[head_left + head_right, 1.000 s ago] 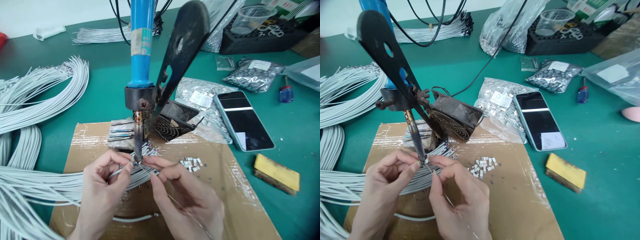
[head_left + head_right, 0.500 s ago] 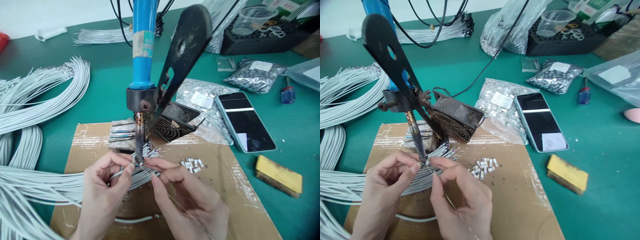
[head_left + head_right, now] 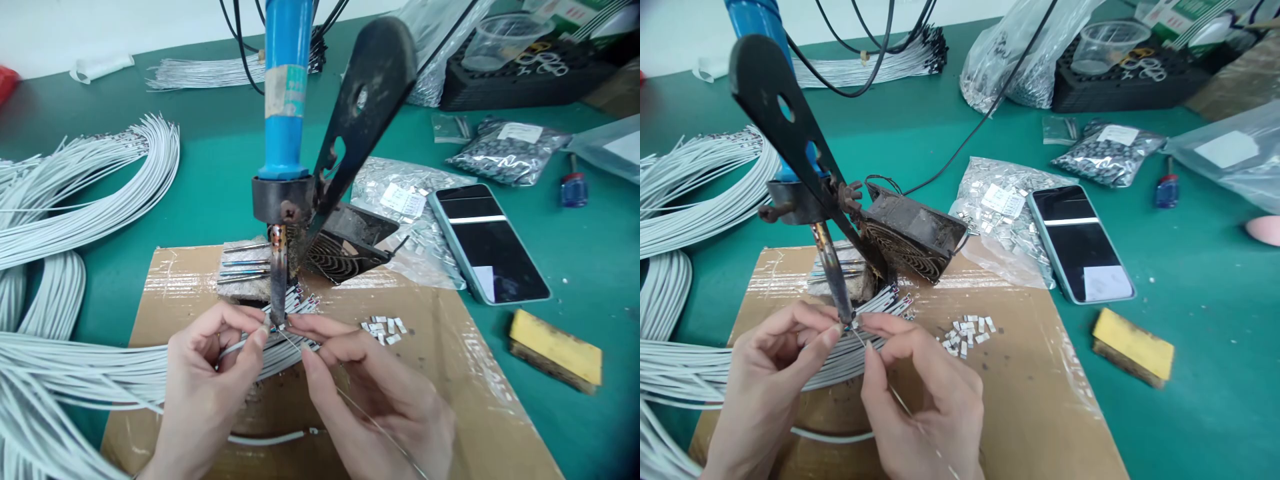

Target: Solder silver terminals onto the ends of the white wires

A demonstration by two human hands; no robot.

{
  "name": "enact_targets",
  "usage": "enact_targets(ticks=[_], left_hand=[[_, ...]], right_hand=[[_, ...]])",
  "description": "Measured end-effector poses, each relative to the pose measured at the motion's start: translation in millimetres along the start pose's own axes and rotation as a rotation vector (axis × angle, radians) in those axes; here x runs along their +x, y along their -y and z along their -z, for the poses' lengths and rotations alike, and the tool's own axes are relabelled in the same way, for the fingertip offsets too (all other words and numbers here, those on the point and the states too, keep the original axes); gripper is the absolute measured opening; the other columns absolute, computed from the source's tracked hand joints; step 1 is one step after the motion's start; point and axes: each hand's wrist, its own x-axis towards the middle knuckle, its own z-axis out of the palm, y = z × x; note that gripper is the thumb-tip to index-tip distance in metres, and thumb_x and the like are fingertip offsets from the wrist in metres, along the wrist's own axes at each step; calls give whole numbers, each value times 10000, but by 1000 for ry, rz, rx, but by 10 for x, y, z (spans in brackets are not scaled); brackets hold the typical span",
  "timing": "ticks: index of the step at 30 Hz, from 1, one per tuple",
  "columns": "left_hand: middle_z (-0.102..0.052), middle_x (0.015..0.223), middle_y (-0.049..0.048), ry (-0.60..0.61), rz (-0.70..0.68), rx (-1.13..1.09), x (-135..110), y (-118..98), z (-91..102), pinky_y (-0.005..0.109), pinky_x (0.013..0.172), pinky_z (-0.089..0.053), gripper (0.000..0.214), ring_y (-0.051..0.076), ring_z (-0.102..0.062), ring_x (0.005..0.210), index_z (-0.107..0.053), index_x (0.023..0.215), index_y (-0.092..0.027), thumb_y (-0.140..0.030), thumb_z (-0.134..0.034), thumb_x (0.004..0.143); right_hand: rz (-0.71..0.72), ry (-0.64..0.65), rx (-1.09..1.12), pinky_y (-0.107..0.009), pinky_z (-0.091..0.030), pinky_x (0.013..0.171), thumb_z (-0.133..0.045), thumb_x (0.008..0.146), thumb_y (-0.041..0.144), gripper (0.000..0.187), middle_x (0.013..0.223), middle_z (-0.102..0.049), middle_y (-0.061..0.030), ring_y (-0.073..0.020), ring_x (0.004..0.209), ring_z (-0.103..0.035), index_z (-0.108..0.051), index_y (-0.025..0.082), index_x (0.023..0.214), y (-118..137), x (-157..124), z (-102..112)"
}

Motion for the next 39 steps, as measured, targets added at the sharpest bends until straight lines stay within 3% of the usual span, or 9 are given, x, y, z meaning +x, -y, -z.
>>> enact_targets(ticks=[6,13,20,26,32,39], left_hand=[[-754,800,10,21,7,-4,-6,19,30,139,532,-457,155,75,-594,564,-764,700,-194,-125,-783,837],[-769,833,3,39,0,-20,-9,16,31,130,585,-487,180,91,-668,657,-770,709,-213,-101,-769,850],[-765,850,4,42,-7,-17,-13,24,56,134,556,-456,181,79,-612,622,-773,717,-223,-105,-770,855],[-752,804,2,34,11,-9,-9,19,33,144,540,-474,176,72,-579,555,-767,701,-209,-109,-772,847],[-767,824,-8,80,-10,0,-4,12,62,103,589,-497,186,77,-686,660,-774,726,-221,-96,-767,864],[-781,845,-18,75,-14,-34,0,39,43,70,584,-480,183,46,-669,632,-771,732,-214,-92,-769,869]], right_hand=[[6,20,4,-209,-638,805,-722,875,107,206,1054,-858,-29,-178,917,-836,-660,245,736,-16,6,14],[32,5,-25,-245,-659,808,-732,869,112,200,1032,-862,-40,-194,882,-839,-670,242,730,-14,16,7],[24,1,-7,-269,-665,828,-722,879,135,198,1050,-860,-47,-216,916,-839,-657,253,734,-19,7,-1],[19,31,-5,-209,-637,800,-717,887,129,199,1039,-857,-14,-172,904,-833,-656,248,739,-23,11,8],[35,9,-15,-200,-638,773,-716,891,106,219,1020,-858,-20,-166,889,-830,-662,240,726,-9,16,2],[61,-14,-26,-128,-608,784,-734,882,113,214,1019,-855,44,-104,856,-815,-667,255,736,-20,6,-11]])
